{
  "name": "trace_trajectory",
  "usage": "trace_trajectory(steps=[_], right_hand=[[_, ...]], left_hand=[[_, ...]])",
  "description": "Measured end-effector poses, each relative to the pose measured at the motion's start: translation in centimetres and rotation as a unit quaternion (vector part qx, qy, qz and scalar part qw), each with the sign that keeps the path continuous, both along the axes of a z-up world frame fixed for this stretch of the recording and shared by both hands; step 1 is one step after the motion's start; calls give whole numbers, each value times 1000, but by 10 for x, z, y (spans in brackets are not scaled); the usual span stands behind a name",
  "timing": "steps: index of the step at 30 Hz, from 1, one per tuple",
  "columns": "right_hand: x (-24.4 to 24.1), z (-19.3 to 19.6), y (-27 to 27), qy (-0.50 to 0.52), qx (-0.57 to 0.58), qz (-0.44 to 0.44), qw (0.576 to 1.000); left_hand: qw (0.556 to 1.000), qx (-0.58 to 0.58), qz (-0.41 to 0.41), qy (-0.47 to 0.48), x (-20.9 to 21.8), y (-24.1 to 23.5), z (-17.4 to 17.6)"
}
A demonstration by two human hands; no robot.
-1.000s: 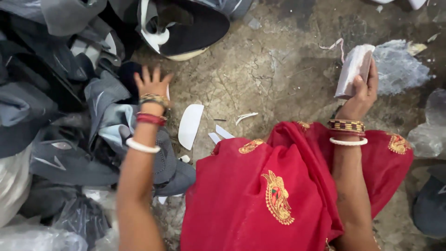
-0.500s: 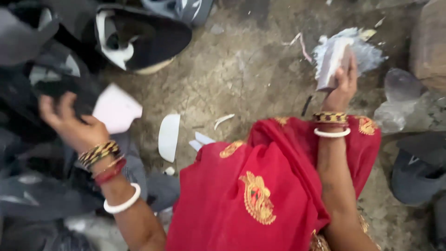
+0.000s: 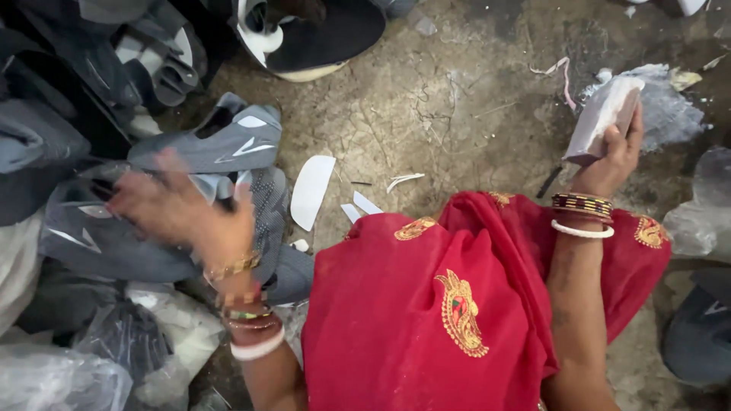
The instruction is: The person scrubs the exterior and interior of several grey slip-on shoes using a small rectangular block. They handle each shoe one at a time, turning it over to clean different sides and the inside, then place it aside.
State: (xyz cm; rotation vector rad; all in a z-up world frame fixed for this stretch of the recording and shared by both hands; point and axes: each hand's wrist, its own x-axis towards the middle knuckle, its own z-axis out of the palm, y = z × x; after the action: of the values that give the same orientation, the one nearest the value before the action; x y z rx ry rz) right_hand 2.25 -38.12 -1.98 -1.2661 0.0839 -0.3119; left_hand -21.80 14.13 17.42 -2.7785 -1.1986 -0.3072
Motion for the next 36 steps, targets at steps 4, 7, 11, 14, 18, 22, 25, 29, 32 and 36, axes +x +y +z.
trace_trajectory(steps=[4, 7, 11, 14, 18, 22, 25, 29, 32, 36], right_hand=[[-3, 0, -4, 0, -26, -7, 1000], [0, -8, -6, -3, -40, -4, 999], [-1, -7, -2, 23, -33, -12, 999], [0, 7, 7, 15, -34, 2, 999], [0, 10, 10, 22, -25, -14, 999], [-2, 18, 11, 13, -49, -4, 999], [0, 19, 13, 17, -50, -7, 999], [1, 16, 14, 37, -54, -15, 998], [0, 23, 20, 42, -34, -9, 998], [1, 21, 16, 32, -41, 3, 999]], left_hand=[[992, -61, -94, 51, 62, 19, -26], [984, -64, -148, 82, 103, 50, -45], [978, -21, -184, -96, 152, 90, -34], [953, -19, -199, -230, 189, 113, -18], [903, -91, -329, -261, 245, 112, -3], [915, -8, -271, -300, 346, 166, -72], [933, 19, -65, -352, 367, 172, -77], [917, -185, -7, -354, 361, 219, -110], [805, -306, -111, -496, 323, 220, -104], [679, -275, -247, -635, 294, 177, -34]])
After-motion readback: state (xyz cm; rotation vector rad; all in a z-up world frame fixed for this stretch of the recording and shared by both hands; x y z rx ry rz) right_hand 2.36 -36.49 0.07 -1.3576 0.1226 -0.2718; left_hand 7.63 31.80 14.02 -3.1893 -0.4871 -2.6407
